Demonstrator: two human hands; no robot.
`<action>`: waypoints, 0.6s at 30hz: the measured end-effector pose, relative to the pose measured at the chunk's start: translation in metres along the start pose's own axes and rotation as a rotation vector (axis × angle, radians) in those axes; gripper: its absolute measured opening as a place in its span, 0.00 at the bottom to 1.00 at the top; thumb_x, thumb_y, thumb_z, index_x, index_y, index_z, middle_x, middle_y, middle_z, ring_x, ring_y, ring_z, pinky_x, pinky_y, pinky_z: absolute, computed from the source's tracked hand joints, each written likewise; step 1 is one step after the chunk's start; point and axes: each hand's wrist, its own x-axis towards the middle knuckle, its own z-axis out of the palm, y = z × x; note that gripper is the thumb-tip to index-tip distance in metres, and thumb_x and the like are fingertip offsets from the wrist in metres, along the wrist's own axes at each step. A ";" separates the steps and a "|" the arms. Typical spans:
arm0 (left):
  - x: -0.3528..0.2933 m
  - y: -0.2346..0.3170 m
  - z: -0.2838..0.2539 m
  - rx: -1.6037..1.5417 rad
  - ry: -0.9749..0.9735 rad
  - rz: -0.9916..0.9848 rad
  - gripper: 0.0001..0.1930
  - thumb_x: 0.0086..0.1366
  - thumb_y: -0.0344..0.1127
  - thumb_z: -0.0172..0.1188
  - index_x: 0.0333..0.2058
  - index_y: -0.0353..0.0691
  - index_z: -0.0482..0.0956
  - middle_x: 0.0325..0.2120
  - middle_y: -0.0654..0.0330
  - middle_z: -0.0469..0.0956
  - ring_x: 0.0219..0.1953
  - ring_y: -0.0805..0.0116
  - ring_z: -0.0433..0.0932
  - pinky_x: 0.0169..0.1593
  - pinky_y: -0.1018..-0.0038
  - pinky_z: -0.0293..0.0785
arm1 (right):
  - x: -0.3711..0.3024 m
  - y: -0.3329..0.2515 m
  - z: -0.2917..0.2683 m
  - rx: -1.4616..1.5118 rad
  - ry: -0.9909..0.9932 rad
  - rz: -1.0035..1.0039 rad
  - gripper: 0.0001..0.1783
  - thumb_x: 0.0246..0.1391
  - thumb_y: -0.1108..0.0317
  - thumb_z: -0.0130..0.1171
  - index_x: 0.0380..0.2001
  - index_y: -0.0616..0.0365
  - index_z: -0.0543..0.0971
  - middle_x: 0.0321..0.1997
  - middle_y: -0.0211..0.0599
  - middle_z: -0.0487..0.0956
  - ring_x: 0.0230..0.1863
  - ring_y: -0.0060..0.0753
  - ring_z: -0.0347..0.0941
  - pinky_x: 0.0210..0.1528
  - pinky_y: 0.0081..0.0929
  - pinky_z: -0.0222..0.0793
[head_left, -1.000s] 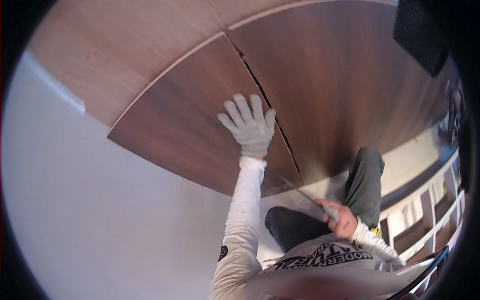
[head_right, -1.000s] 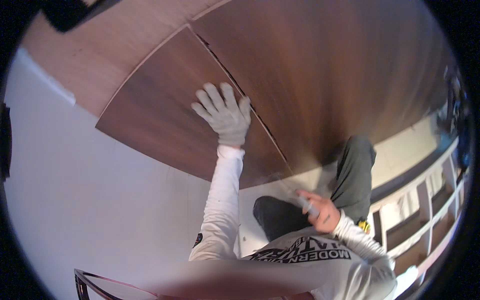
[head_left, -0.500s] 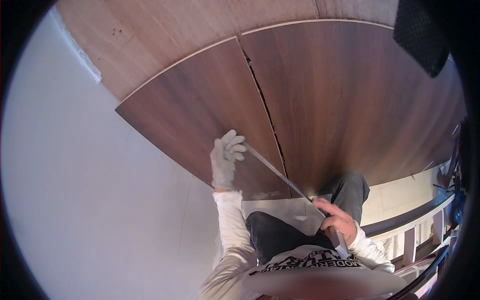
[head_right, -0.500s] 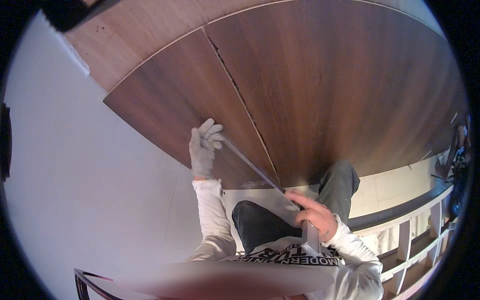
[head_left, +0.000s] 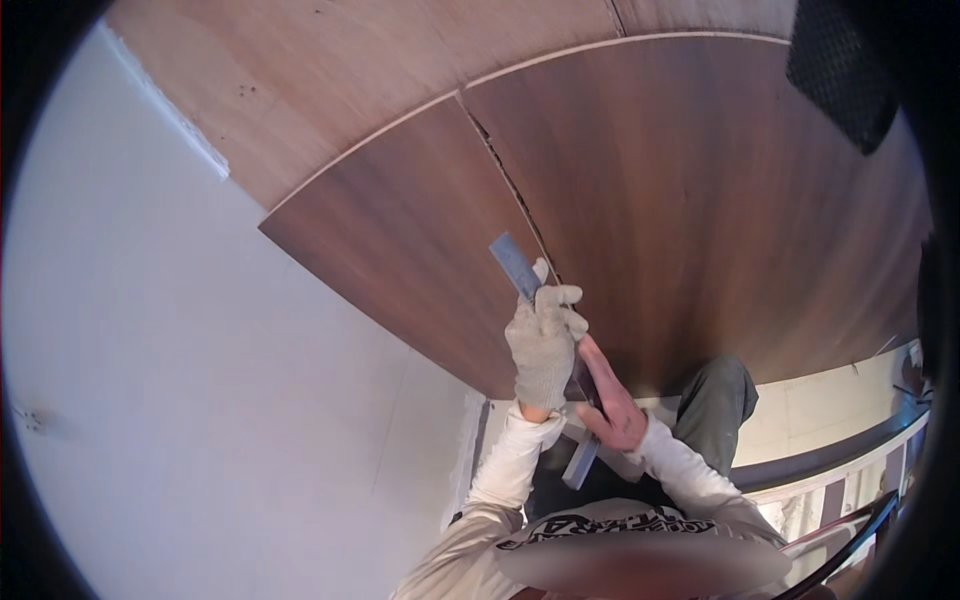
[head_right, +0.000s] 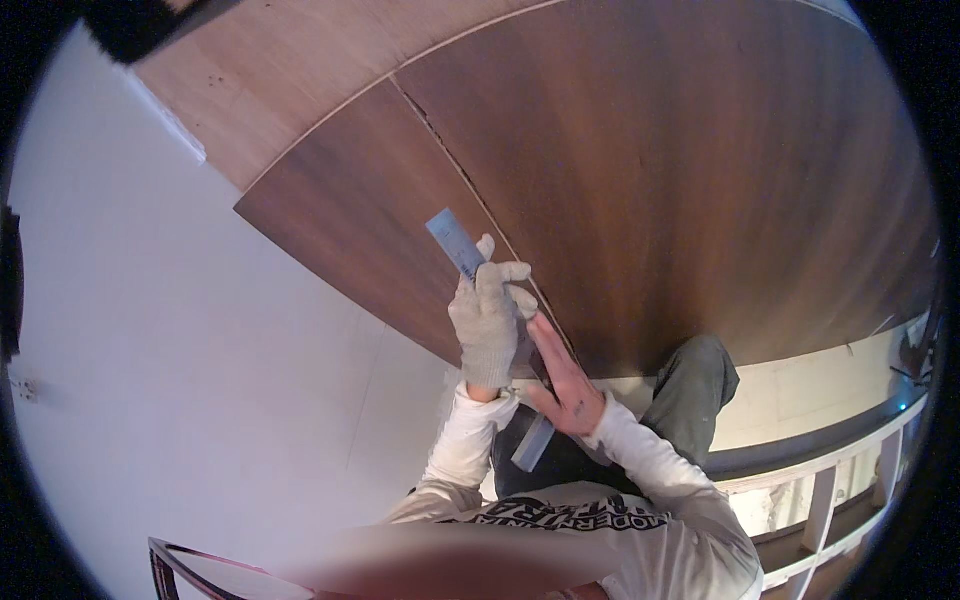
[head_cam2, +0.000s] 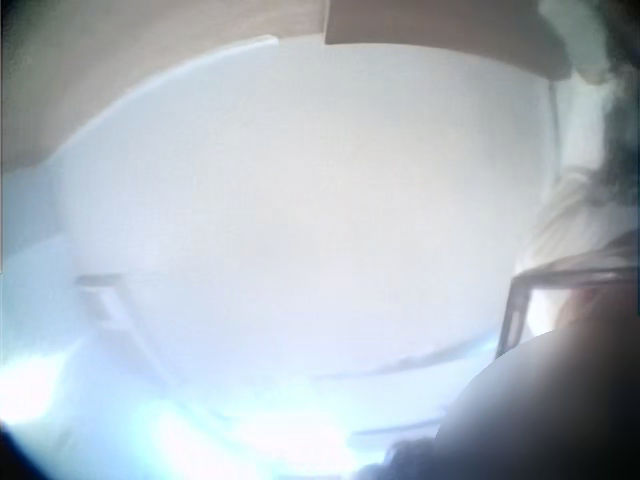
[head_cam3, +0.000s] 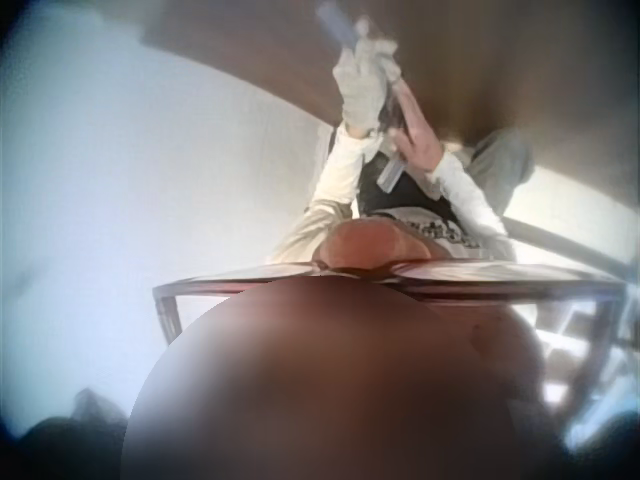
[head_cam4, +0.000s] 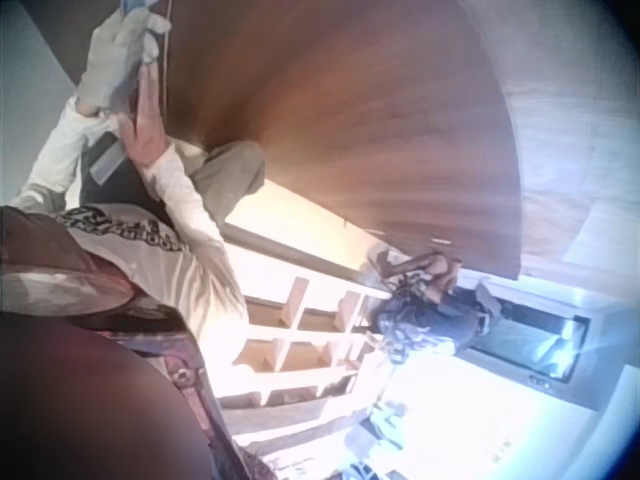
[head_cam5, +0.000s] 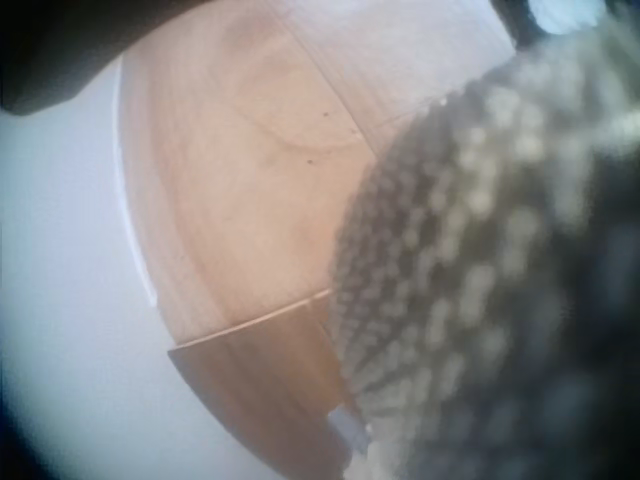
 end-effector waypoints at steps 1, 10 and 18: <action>0.000 -0.008 -0.001 0.041 -0.011 0.052 0.18 0.78 0.37 0.47 0.54 0.28 0.74 0.42 0.50 0.83 0.23 0.74 0.79 0.29 0.77 0.76 | 0.008 0.000 0.008 -0.080 0.075 0.036 0.47 0.55 0.72 0.61 0.75 0.59 0.52 0.71 0.68 0.59 0.74 0.68 0.55 0.71 0.45 0.57; 0.079 -0.026 -0.002 0.396 0.290 0.600 0.14 0.73 0.31 0.54 0.51 0.30 0.79 0.47 0.51 0.82 0.44 0.63 0.81 0.50 0.67 0.77 | 0.040 0.048 0.031 -0.187 0.331 0.038 0.39 0.58 0.72 0.64 0.72 0.52 0.64 0.40 0.49 0.72 0.39 0.56 0.74 0.41 0.42 0.72; 0.089 -0.030 0.001 0.420 0.285 0.694 0.16 0.69 0.28 0.60 0.54 0.33 0.81 0.38 0.54 0.81 0.39 0.65 0.79 0.45 0.69 0.76 | 0.051 0.075 0.035 -0.196 0.398 -0.020 0.38 0.56 0.76 0.62 0.71 0.52 0.66 0.42 0.51 0.75 0.39 0.57 0.76 0.42 0.41 0.74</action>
